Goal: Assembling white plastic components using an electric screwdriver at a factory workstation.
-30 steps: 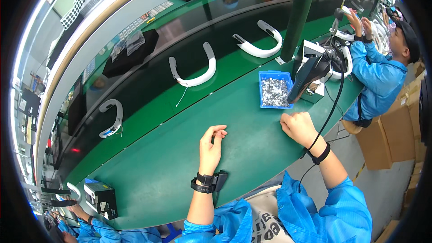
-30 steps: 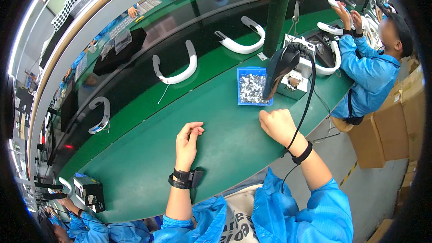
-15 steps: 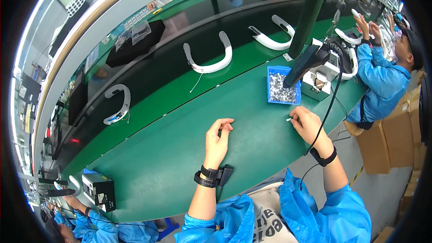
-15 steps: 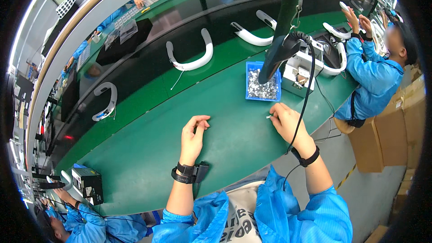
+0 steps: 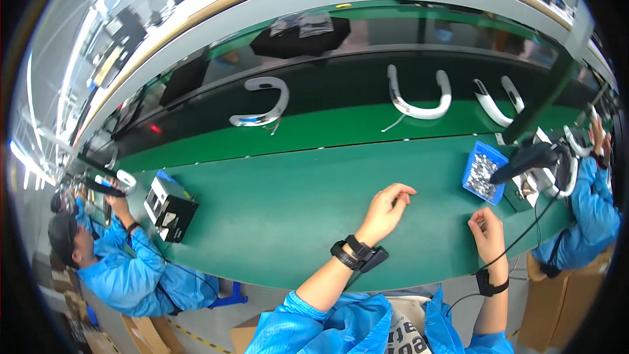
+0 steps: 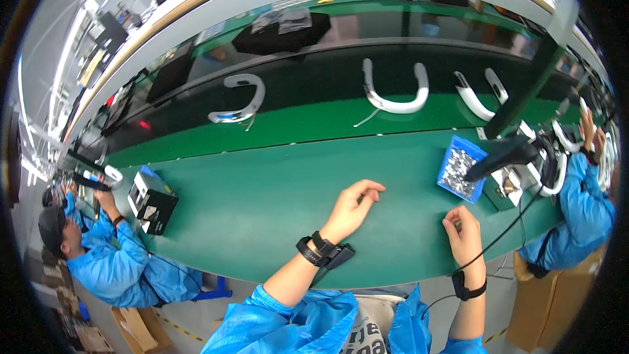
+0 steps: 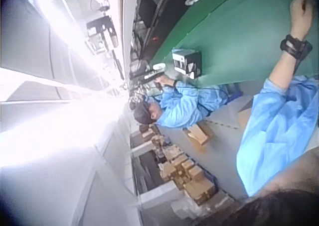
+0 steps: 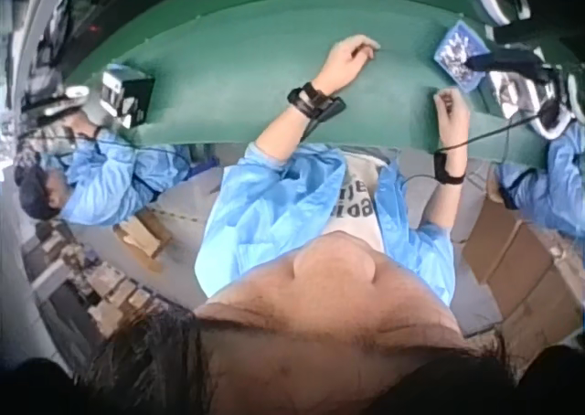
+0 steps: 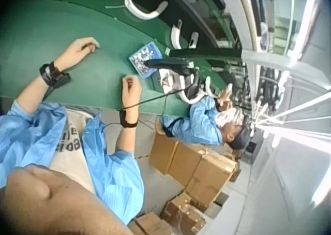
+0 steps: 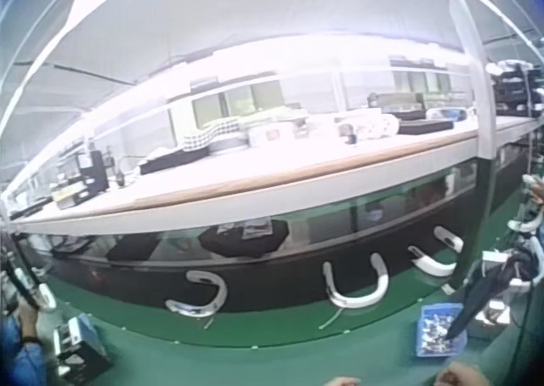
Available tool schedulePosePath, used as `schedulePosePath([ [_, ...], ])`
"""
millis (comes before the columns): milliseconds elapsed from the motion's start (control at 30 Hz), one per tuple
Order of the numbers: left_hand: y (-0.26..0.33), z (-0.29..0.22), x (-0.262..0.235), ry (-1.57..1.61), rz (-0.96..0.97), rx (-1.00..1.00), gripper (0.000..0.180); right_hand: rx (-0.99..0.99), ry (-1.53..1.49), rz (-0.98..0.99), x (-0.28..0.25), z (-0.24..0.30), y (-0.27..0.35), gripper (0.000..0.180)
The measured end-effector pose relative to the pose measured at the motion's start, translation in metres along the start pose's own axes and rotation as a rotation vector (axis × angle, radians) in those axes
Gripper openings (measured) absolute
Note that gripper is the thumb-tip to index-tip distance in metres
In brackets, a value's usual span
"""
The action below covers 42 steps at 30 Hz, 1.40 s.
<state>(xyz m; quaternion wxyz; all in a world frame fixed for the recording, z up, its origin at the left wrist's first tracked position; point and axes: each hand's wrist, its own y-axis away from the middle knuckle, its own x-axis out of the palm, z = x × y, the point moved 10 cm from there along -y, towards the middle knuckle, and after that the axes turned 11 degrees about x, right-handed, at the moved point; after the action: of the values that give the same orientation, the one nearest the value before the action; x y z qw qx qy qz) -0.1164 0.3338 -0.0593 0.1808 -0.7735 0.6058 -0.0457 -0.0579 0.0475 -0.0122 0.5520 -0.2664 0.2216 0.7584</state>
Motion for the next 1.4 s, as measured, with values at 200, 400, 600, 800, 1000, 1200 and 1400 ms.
schedulePosePath([
  [200, 0.003, -0.006, 0.000, 0.108, 0.049, -0.022, 0.018, -0.157, -0.056, 0.141, 0.032, 0.065, -0.015, 0.010],
  [400, 0.005, -0.011, 0.004, 0.143, 0.107, 0.021, 0.013, -0.147, -0.148, 0.214, 0.063, 0.090, -0.030, 0.008],
  [600, -0.035, -0.011, -0.116, -0.121, -0.152, 0.054, 0.014, -0.002, -0.267, 0.196, 0.060, 0.052, -0.035, 0.006],
  [800, -0.109, 0.000, -0.273, -1.092, -0.432, 0.127, 0.031, 0.123, -0.385, 0.139, 0.039, 0.019, -0.033, 0.009],
  [1000, -0.164, 0.066, -0.302, -1.589, -0.223, -0.015, 0.034, 0.193, -0.506, 0.005, -0.001, -0.015, -0.014, 0.013],
  [1200, -0.183, 0.101, -0.312, -1.474, -0.082, 0.049, 0.018, 0.151, -0.545, -0.207, -0.057, -0.047, 0.012, 0.015],
  [1400, -0.187, 0.061, -0.302, -0.969, -0.020, -0.032, 0.022, -0.050, -0.679, -0.457, -0.113, -0.038, 0.034, 0.018],
])
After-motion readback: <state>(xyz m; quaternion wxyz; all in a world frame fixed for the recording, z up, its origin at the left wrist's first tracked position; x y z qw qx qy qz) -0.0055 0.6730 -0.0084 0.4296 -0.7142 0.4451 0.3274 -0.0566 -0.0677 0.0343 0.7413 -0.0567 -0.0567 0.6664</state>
